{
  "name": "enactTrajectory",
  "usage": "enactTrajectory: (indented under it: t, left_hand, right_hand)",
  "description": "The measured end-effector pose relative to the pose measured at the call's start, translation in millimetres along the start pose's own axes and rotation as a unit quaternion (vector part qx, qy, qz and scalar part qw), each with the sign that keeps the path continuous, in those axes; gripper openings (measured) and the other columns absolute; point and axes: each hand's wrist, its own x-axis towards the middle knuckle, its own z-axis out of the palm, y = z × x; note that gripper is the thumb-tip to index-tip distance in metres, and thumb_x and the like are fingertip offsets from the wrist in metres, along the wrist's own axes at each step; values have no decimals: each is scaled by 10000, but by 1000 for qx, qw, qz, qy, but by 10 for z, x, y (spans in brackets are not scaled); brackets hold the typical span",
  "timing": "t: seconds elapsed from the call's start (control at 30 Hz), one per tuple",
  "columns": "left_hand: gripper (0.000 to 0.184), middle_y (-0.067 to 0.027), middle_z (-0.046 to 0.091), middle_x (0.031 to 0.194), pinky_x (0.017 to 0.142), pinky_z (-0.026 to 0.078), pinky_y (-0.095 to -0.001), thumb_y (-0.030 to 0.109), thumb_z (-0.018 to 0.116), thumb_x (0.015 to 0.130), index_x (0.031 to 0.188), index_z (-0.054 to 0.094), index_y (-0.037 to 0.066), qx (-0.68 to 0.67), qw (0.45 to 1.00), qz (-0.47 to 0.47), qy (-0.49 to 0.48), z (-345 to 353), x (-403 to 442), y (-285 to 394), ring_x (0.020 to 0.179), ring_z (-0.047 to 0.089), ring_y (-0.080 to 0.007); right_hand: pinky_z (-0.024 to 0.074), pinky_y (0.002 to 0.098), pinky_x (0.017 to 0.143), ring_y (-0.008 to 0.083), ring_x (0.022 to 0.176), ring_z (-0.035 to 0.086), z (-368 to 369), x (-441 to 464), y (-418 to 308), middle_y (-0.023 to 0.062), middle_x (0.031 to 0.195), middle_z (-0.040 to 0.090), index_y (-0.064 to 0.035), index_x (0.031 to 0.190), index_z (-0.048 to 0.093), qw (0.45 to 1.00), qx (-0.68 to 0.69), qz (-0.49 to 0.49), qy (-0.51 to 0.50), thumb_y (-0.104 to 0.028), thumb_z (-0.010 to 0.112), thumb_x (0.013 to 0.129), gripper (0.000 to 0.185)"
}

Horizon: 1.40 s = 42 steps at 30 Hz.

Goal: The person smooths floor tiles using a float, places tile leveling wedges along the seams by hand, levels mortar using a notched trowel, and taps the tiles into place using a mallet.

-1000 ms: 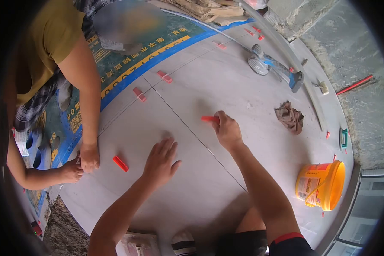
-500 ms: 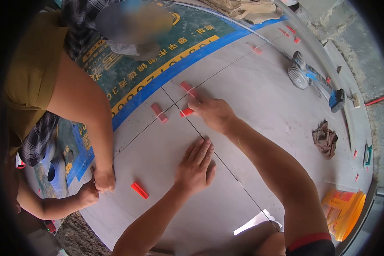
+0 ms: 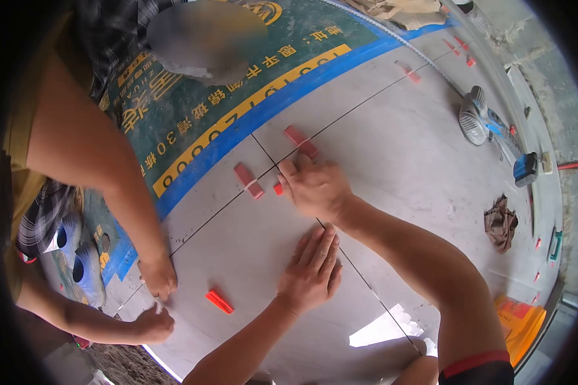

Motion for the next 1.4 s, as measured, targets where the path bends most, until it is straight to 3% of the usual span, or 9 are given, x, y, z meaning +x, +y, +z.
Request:
enactTrajectory:
  t: [0.33,0.4,0.43,0.5,0.6,1.0,1.1,1.23,1.4]
  left_hand:
    - [486,-247,475,1426,1130,372,-478,238,573,909,1263,576,-94,1,1000,25,17,40,109,73,1361,436,-376]
    - [470,-247,490,1406,1126,376,-481,224,574,905,1249,582,-96,-4,999,26,22,6,135,60,1346,449,-383]
    - [460,-248,504,1384,1122,380,-483,206,580,897,1242,584,-97,-7,999,28,26,21,126,60,1325,468,-389]
    - [449,-248,519,1362,1118,384,-485,188,585,888,1235,586,-98,-13,999,25,32,0,103,64,1304,486,-395]
    - [439,-238,540,1335,1109,396,-479,153,595,872,1238,590,-88,-38,998,11,52,15,67,69,1269,517,-387]
    - [524,-230,492,1417,1145,354,-444,110,602,794,1280,564,-83,-63,992,-49,99,-33,-141,-133,1356,448,-344]
    - [667,-210,349,1524,1194,238,-453,200,570,870,1453,365,-49,89,947,-273,143,-307,-190,-446,1443,297,-353]
    - [804,-190,140,1627,1231,107,-443,414,505,956,1536,179,-37,131,942,-299,73,-642,-229,-943,1513,121,-326]
    - [831,-187,181,1613,1213,201,-443,451,554,936,1522,220,-33,120,972,-201,10,-823,-723,-957,1497,172,-343]
  right_hand:
    - [480,365,487,224,601,615,-142,-2,-64,38,781,599,-106,895,570,997,55,42,-42,-254,677,878,183]
    - [531,399,728,239,918,637,-351,63,-163,53,1031,612,-120,1062,627,986,8,97,-136,-317,671,893,264]
    - [531,399,728,239,918,637,-316,64,-171,53,1031,612,-120,1062,627,987,9,94,-132,-317,671,893,264]
    - [444,469,997,262,1225,493,-216,3,-177,74,1283,522,-128,1191,644,999,2,-33,0,-383,659,899,388]
    - [256,508,1168,297,1391,335,-131,-22,-150,73,1476,384,-130,1276,621,997,0,-66,-49,-377,612,934,422]
    - [175,578,1184,319,1463,239,-331,2,-404,103,1551,311,-95,1270,619,988,-41,-14,-145,-338,600,945,406]
    - [172,568,1184,325,1468,229,-739,-321,-490,112,1548,319,-96,1298,596,994,8,11,-106,-315,607,946,415]
    - [313,556,1122,378,1387,375,-1179,-1212,-943,183,1471,417,-63,1296,588,987,100,104,-77,-232,625,946,390]
    - [505,430,947,407,1149,583,-1276,-2500,-1787,235,1315,543,-9,1279,577,921,301,212,-126,-170,621,945,373]
